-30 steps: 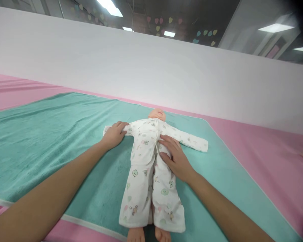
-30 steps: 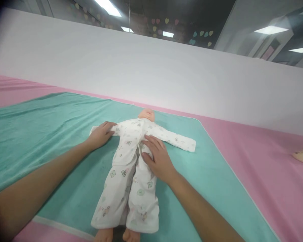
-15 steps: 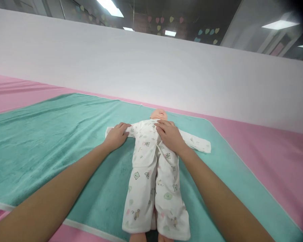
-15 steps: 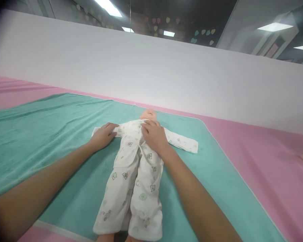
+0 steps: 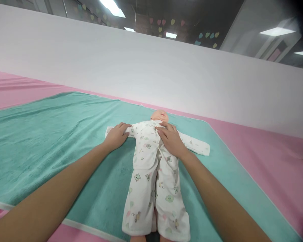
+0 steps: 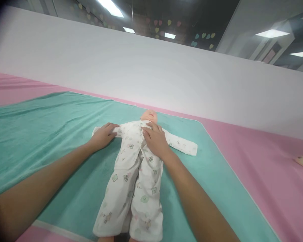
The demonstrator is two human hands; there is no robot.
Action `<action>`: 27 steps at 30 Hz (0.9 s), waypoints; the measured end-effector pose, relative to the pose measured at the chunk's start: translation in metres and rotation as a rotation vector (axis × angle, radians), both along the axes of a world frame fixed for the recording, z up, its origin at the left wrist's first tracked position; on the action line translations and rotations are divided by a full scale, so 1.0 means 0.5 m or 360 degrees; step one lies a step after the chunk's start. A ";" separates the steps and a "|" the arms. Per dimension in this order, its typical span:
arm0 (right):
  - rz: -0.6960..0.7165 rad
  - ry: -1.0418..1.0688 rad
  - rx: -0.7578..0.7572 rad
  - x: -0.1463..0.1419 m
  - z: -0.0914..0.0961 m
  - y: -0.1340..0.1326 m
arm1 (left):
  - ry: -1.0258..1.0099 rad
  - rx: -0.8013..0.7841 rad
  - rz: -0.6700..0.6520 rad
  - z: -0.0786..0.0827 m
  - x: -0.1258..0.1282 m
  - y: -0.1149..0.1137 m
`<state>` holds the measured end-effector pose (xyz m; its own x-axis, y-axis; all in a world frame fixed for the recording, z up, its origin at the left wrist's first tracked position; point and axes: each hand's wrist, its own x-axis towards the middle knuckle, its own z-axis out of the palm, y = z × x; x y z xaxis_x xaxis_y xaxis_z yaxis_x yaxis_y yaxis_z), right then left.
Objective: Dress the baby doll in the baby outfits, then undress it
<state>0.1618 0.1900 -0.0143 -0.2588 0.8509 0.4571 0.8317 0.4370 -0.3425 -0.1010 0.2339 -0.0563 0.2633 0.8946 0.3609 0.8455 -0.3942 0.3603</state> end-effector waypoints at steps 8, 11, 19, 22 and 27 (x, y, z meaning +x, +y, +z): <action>0.0071 0.0176 0.0088 0.007 -0.033 -0.040 | 0.0013 0.0033 -0.0032 0.001 -0.001 -0.002; 0.0125 0.0267 -0.0057 0.021 -0.053 -0.099 | 0.0039 0.0063 -0.0034 -0.003 -0.002 -0.002; 0.0097 0.0522 -0.0177 0.099 -0.051 -0.184 | 0.0285 0.0441 0.0008 0.003 0.005 -0.012; 0.0200 0.0325 -0.0292 0.112 -0.030 -0.189 | 0.0176 0.0559 -0.0050 0.018 0.025 -0.034; 0.0148 -0.0045 -0.0576 0.100 -0.018 -0.202 | -0.0126 0.0364 -0.0351 0.032 0.080 -0.110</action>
